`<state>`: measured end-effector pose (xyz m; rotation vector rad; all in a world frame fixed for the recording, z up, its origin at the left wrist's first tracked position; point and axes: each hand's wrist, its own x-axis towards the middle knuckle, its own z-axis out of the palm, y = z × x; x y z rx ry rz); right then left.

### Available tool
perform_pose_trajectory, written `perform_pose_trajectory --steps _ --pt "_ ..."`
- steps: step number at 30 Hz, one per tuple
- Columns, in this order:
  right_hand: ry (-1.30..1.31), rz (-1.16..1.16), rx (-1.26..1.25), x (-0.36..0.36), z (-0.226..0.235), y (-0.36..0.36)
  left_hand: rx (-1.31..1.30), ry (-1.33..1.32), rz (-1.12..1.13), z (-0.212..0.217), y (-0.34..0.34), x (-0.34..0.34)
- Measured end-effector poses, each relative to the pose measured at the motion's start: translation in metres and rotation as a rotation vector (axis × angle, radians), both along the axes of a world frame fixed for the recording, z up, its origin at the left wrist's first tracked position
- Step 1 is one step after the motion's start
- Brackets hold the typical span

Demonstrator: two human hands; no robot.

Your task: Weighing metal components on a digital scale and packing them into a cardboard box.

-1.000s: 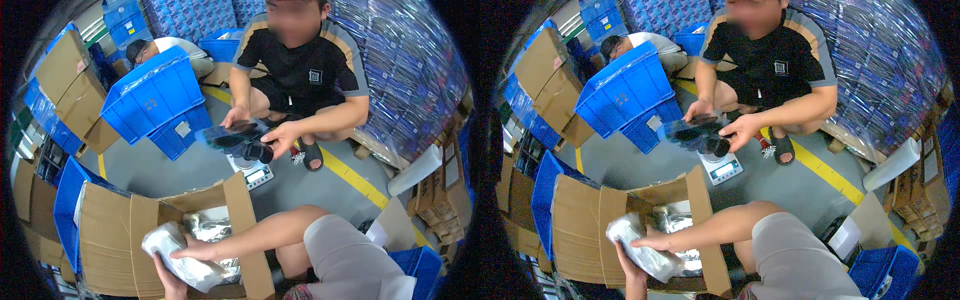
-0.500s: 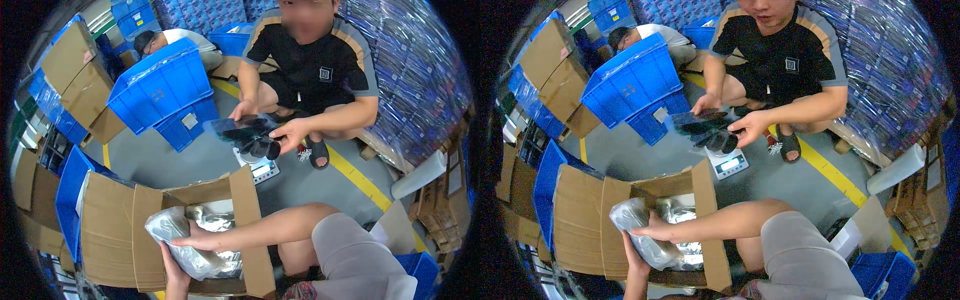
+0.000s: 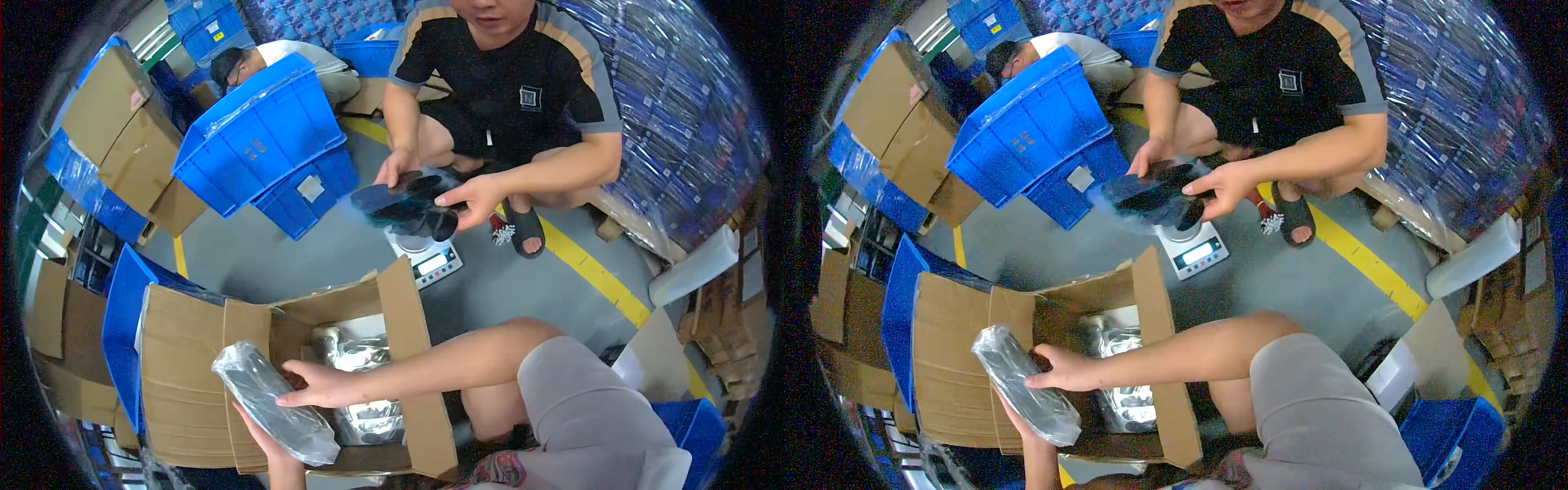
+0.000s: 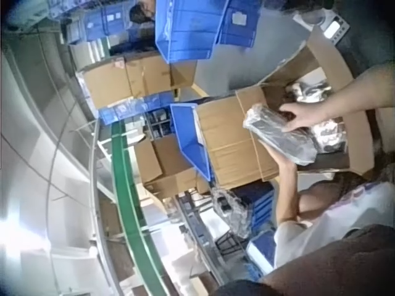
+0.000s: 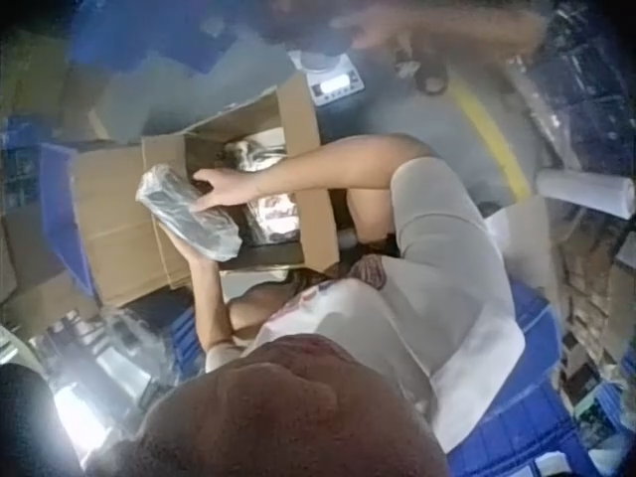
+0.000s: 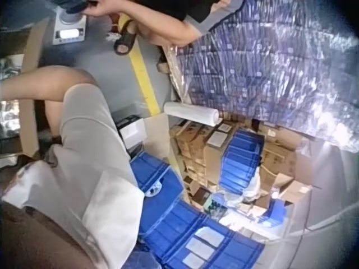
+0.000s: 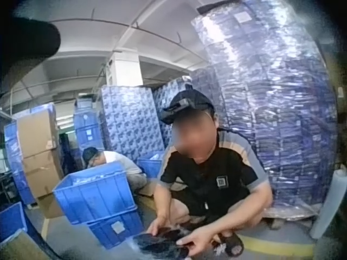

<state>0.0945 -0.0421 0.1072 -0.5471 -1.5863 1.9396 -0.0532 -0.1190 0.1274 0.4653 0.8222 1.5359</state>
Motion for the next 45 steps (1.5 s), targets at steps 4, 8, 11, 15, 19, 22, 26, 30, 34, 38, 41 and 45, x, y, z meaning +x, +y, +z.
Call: perform_pose_trajectory --steps 4,8,11,15,19,22,26,30,34,38,41,45 --pt "-0.120 0.102 0.270 0.018 0.020 0.012 -0.035 -0.007 0.085 0.004 -0.001 0.002" --pt "-0.371 -0.191 0.783 0.115 0.083 0.066 -0.007 0.071 0.050 0.015 -0.005 0.009" --pt "-0.730 -0.946 0.819 0.229 0.117 0.104 -0.036 0.091 0.065 0.015 -0.005 0.012" --pt "-1.214 -0.761 0.710 0.291 0.076 0.162 -0.128 0.109 0.185 0.012 -0.009 0.001" --pt "-1.297 -0.678 0.737 0.304 0.054 0.180 0.001 0.170 0.009 0.005 -0.008 -0.005" --pt "-1.331 -0.631 0.673 0.287 0.070 0.170 0.104 0.349 -0.047 0.002 -0.012 -0.008" --pt "-1.207 -0.769 0.814 0.276 0.091 0.135 0.098 0.340 0.021 0.005 -0.008 -0.007" --pt "-0.820 -0.258 0.841 0.192 0.119 0.053 0.027 0.285 0.117 0.003 -0.010 -0.010" --pt "-0.587 0.241 1.084 0.109 0.071 -0.003 0.000 0.184 0.062 0.003 -0.005 -0.005" --pt "-0.577 0.407 1.156 0.087 0.030 -0.026 0.028 0.144 0.031 0.002 -0.005 -0.009" --pt "-0.521 0.387 1.093 0.086 0.018 -0.027 0.017 0.128 0.028 0.011 -0.010 -0.004" --pt "-0.520 0.381 1.056 0.084 0.019 -0.025 0.009 0.132 0.024 0.015 -0.012 -0.003"
